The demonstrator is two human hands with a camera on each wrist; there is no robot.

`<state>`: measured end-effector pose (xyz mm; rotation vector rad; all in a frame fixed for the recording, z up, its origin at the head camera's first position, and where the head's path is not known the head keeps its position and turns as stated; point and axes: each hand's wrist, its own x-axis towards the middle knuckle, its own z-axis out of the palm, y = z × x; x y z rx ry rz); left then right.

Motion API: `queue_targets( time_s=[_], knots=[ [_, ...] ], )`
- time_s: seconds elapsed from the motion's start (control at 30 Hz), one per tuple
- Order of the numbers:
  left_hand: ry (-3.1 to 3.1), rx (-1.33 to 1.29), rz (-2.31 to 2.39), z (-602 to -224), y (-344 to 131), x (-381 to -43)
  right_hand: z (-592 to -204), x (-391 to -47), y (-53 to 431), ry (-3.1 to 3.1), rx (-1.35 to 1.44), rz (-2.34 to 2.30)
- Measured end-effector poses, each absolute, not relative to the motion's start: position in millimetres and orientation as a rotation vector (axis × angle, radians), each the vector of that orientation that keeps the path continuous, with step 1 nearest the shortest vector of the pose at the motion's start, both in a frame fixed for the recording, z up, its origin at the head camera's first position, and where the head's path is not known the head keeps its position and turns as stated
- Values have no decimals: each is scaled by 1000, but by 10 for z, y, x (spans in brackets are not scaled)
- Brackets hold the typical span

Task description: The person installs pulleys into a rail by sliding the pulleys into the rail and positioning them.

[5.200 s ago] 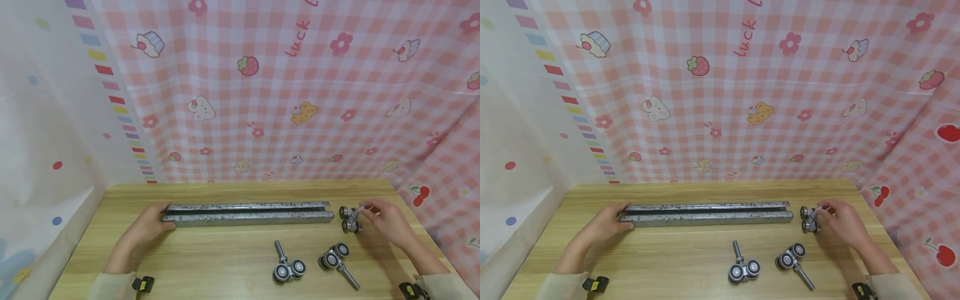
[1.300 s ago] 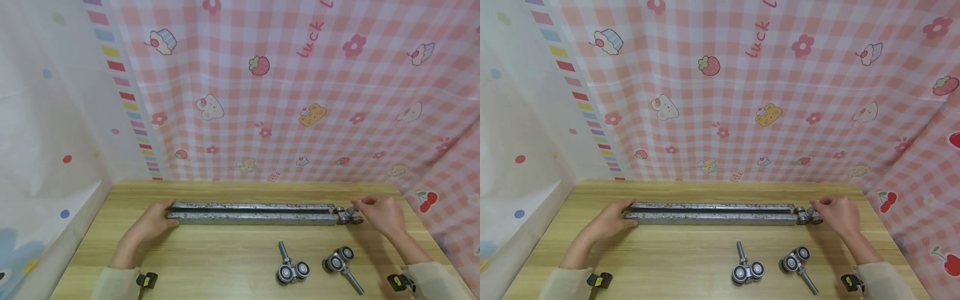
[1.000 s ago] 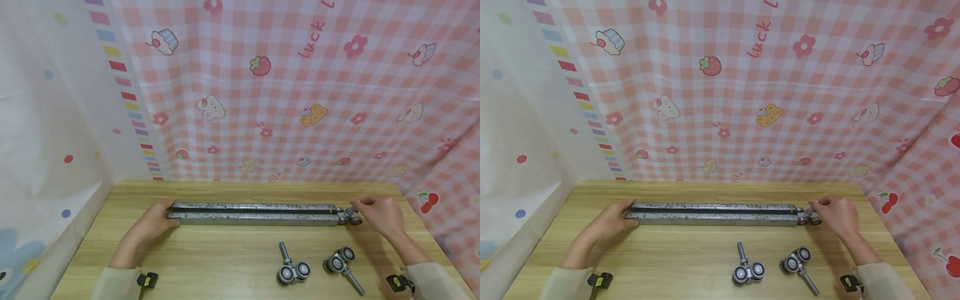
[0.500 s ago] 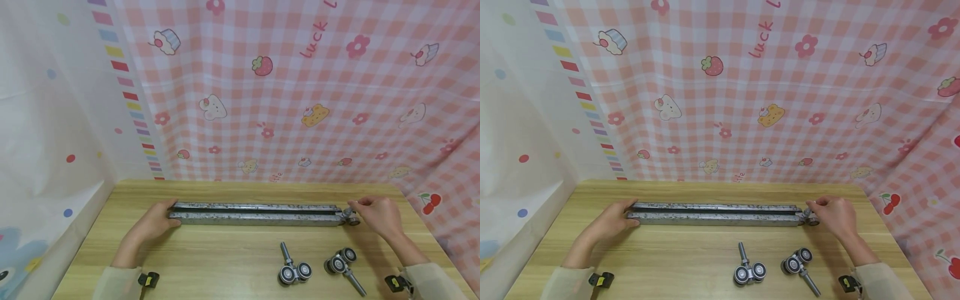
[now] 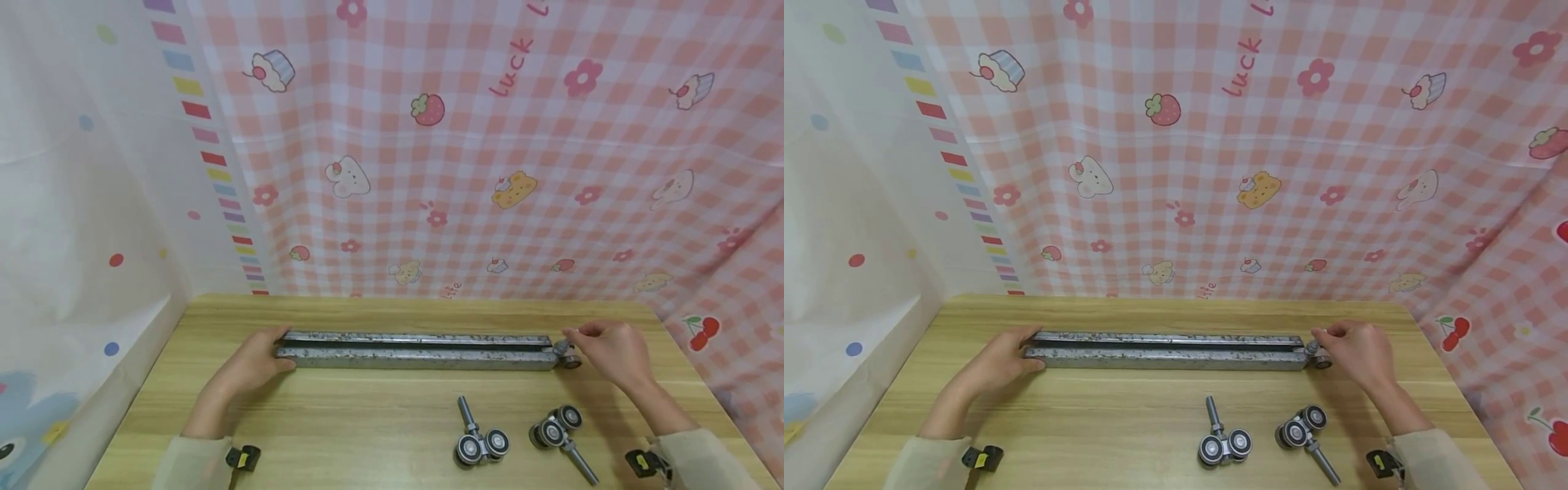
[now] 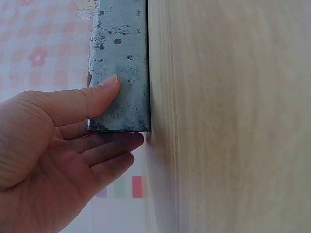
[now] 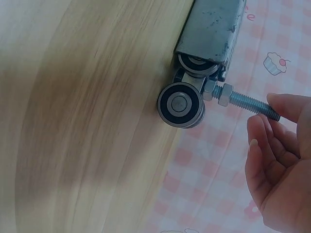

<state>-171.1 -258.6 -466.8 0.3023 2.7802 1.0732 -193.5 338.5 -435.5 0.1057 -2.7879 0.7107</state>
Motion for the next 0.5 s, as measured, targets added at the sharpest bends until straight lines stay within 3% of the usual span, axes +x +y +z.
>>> queue_targets(
  time_s=[0.5],
  knots=[
    [2785,278,1060,-4674,-2583,-1709,-4373,-1952,3278,-2758,171,716]
  ],
)
